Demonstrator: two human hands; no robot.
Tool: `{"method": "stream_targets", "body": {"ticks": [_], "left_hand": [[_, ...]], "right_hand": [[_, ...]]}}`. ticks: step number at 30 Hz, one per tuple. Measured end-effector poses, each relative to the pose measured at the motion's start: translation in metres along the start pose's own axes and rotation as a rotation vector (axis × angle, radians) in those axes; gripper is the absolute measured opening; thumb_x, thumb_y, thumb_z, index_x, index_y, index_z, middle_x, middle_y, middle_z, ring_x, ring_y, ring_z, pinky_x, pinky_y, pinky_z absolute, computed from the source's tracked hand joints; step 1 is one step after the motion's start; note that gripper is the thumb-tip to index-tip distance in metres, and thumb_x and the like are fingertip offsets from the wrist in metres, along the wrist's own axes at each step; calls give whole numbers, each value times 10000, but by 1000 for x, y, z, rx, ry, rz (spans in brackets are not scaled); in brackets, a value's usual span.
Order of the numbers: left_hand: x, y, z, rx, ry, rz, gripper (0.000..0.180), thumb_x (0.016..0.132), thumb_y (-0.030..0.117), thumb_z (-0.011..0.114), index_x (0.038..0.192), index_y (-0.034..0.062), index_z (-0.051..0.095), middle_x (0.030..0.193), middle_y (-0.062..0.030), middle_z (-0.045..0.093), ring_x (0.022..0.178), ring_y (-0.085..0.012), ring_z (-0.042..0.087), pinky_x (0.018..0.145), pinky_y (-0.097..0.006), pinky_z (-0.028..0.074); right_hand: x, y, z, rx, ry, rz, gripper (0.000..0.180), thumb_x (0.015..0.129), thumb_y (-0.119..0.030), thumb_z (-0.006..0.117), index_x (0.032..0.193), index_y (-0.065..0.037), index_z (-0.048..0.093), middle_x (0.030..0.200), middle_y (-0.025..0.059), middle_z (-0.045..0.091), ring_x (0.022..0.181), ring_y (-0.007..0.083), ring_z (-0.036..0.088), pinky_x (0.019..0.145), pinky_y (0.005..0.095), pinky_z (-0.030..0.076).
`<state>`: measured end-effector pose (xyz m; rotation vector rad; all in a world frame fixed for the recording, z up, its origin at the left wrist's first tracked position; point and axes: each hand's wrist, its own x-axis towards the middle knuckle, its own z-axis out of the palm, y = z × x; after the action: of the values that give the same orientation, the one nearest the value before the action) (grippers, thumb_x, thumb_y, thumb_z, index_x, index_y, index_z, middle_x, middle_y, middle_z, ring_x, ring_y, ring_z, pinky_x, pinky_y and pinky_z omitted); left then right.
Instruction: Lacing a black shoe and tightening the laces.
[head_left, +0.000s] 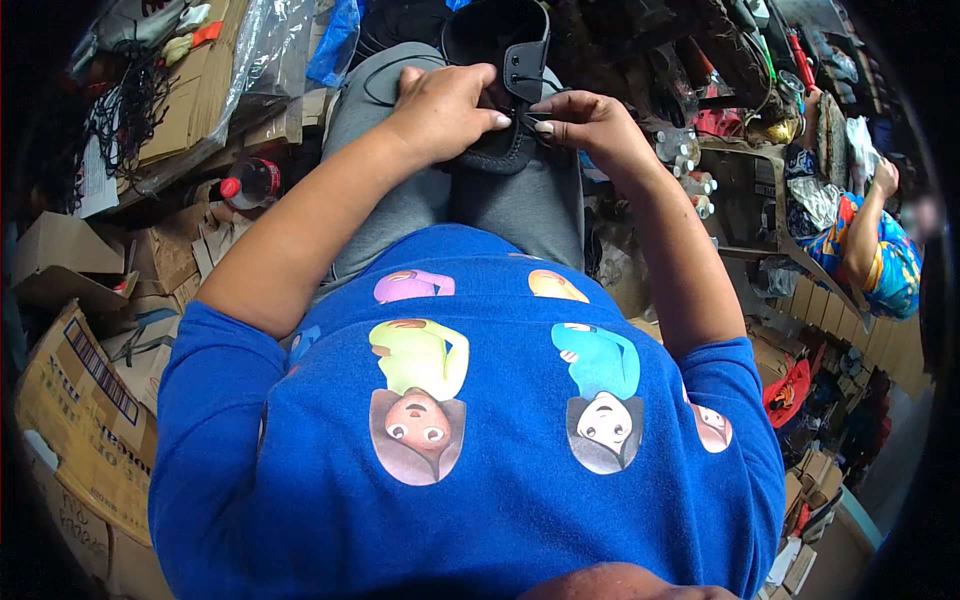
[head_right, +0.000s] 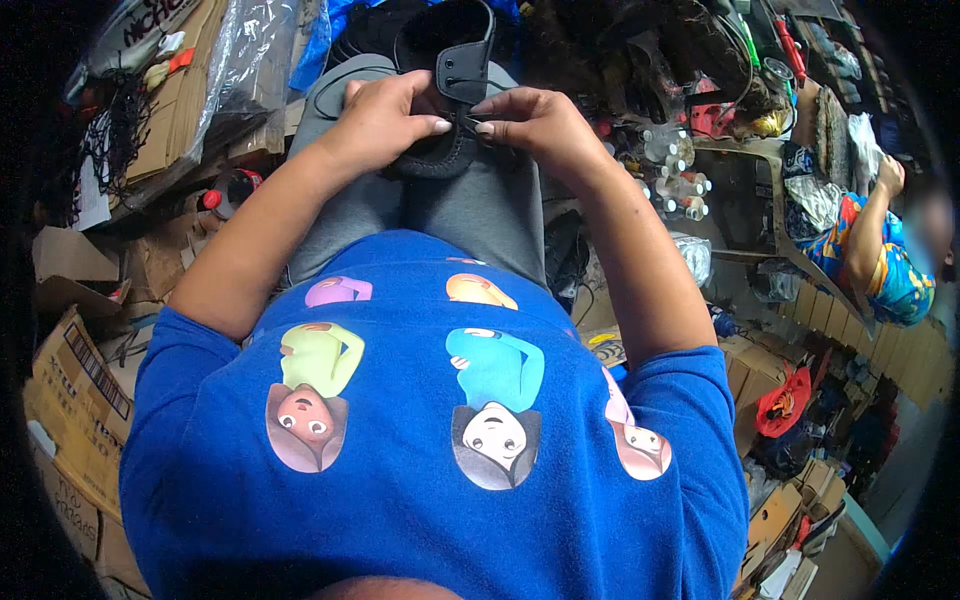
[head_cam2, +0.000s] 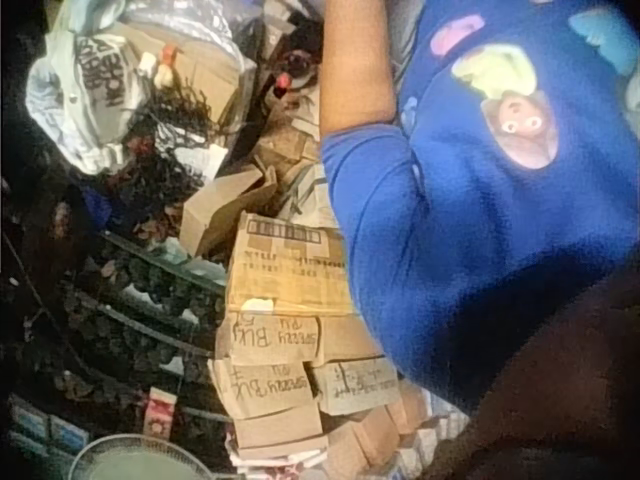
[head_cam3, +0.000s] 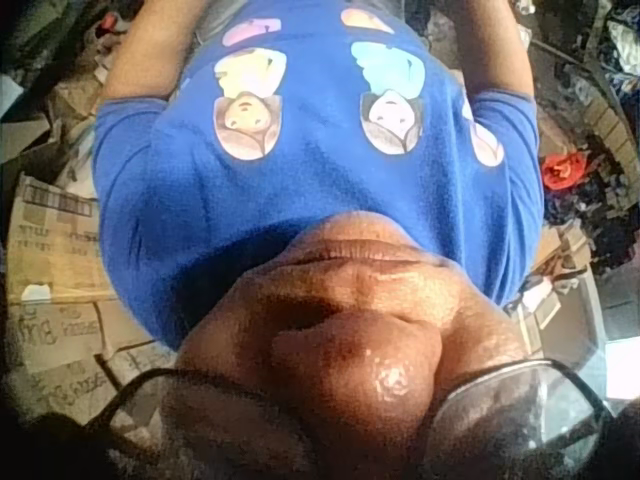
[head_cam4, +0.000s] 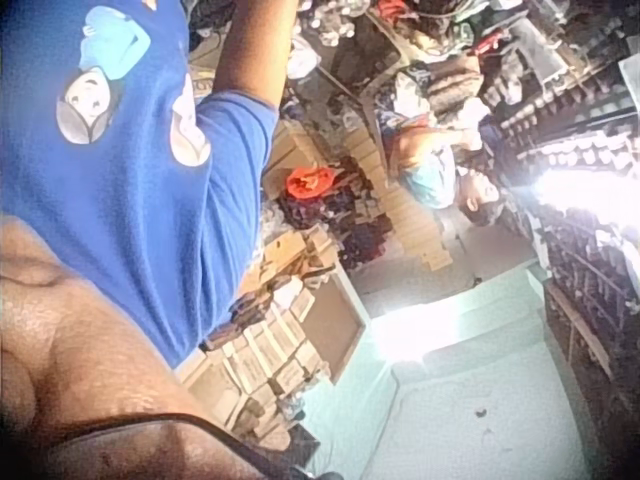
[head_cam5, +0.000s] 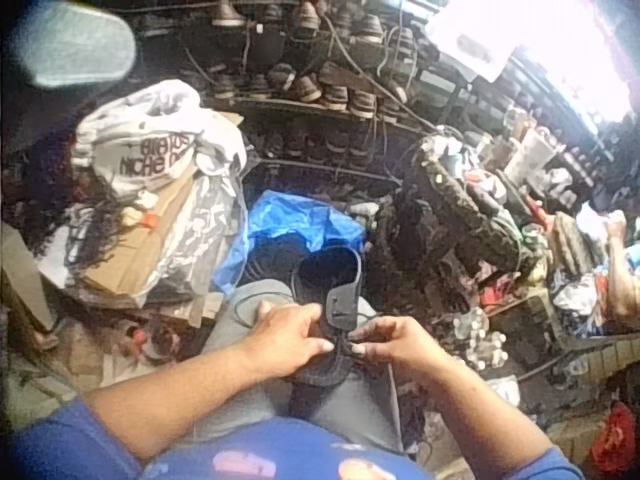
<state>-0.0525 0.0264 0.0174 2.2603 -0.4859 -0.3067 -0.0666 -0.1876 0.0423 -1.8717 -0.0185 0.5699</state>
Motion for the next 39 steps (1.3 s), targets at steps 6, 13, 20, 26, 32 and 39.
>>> {"method": "stream_targets", "body": {"ticks": [6, 13, 20, 26, 32, 39], "left_hand": [[6, 1, -7, -24, -92, 55, 199, 757, 278, 696, 880, 123, 679, 862, -48, 681, 922, -253, 622, 881, -447, 338], [-15, -4, -23, 239, 19, 215, 149, 800, 193, 630, 913, 97, 632, 855, -98, 648, 915, -297, 593, 819, -431, 415], [-3, 2, -12, 137, -26, 203, 199, 825, 162, 590, 986, 44, 600, 907, -153, 659, 874, -366, 630, 741, -407, 494], [-8, -1, -12, 213, -73, 251, 173, 843, 173, 583, 995, 118, 645, 863, -88, 658, 898, -270, 609, 828, -405, 408], [-8, 2, -8, 243, -30, 300, 149, 844, 183, 589, 967, 133, 655, 835, -62, 644, 882, -249, 592, 841, -405, 382], [-8, 0, -9, 398, -16, 366, 164, 831, 158, 585, 982, 121, 634, 846, -68, 641, 892, -260, 588, 816, -423, 401]], "right_hand": [[9, -5, -5, -95, -95, -26, 153, 774, -121, 744, 851, -45, 637, 793, -16, 632, 756, 65, 563, 714, 227, 443], [3, 8, -21, 64, -87, -13, 159, 788, -143, 731, 858, -49, 624, 814, -21, 600, 763, 66, 539, 716, 235, 432], [-20, 16, -26, 2, -97, 68, 165, 813, -177, 712, 849, -35, 634, 863, -18, 590, 811, 71, 526, 735, 240, 424], [-26, 8, -45, -67, 126, -14, 212, 801, -216, 721, 894, -30, 679, 835, 9, 617, 773, 98, 560, 708, 240, 440], [2, 35, -47, -395, 197, -67, 175, 788, -183, 706, 893, -45, 685, 967, 78, 586, 881, 168, 605, 738, 304, 505], [-18, -35, 2, -1234, 207, -674, 84, 775, -202, 639, 838, -147, 631, 861, 33, 622, 893, 228, 586, 919, 407, 358]]}}
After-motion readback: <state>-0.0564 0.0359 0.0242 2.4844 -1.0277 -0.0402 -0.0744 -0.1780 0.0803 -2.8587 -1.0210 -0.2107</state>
